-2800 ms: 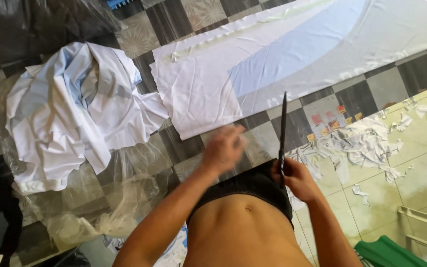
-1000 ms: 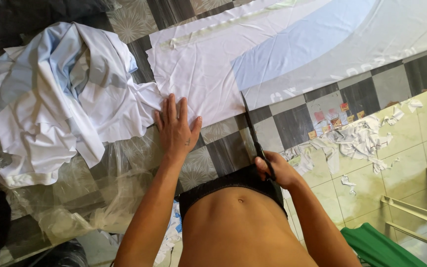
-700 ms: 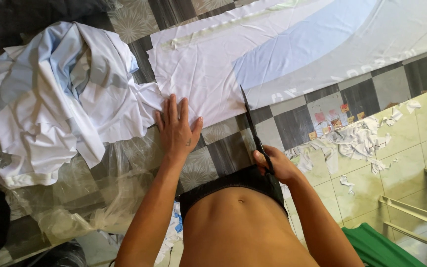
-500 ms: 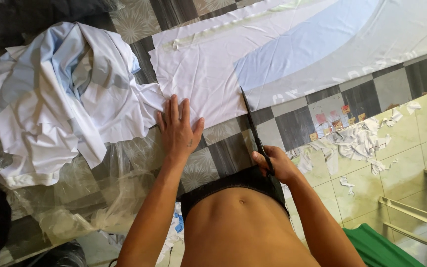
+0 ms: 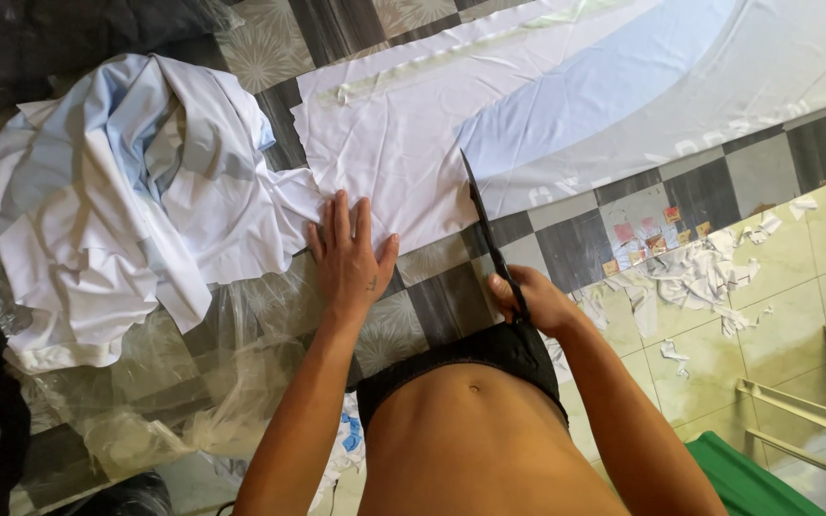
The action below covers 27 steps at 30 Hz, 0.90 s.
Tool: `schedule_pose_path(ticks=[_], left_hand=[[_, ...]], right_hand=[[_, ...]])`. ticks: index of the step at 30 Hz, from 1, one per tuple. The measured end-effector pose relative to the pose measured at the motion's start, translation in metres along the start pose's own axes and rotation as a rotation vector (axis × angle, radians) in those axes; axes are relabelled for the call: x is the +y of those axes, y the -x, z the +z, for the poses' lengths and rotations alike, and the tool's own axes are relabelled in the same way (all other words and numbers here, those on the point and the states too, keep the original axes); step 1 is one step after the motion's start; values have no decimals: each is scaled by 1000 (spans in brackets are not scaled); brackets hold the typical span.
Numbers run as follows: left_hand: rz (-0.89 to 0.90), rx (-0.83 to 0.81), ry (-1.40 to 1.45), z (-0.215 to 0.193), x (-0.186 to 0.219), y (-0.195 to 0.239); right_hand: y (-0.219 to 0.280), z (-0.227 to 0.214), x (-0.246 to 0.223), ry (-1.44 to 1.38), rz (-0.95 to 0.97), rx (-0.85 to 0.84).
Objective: Cutting fabric pieces with scissors and folding them on a work table
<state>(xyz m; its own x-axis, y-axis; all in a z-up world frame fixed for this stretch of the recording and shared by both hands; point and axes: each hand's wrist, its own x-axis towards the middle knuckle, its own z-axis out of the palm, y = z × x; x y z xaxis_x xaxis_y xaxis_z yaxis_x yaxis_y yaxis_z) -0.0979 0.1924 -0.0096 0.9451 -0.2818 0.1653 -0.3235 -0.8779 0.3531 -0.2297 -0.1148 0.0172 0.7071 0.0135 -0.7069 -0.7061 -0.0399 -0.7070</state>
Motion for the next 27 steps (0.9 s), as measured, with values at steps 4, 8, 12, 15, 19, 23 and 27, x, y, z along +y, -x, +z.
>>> schedule_pose_path(ticks=[4,8,12,15,19,23,27], left_hand=[[7,-2,0,-2,0,0],[9,-1,-7,-2,0,0],[4,-1,-7,0,-1,0],[4,-3,-9,2,-2,-1],[4,-10,-1,0,-1,0],[5,7,-6,2,-2,-1],[19,34,-22,1,-2,-1]], right_hand=[[-16,-1,-7,3,-3,-17],[-8,3,-22,8,-2,54],[-20,-3,-23,56,5,-14],[-30,-5,-37,76,-3,-4],[-29,2,-46,50,-5,31],[-35,4,-50,61,-14,40],[-57,-8,-46,30,-19,12]])
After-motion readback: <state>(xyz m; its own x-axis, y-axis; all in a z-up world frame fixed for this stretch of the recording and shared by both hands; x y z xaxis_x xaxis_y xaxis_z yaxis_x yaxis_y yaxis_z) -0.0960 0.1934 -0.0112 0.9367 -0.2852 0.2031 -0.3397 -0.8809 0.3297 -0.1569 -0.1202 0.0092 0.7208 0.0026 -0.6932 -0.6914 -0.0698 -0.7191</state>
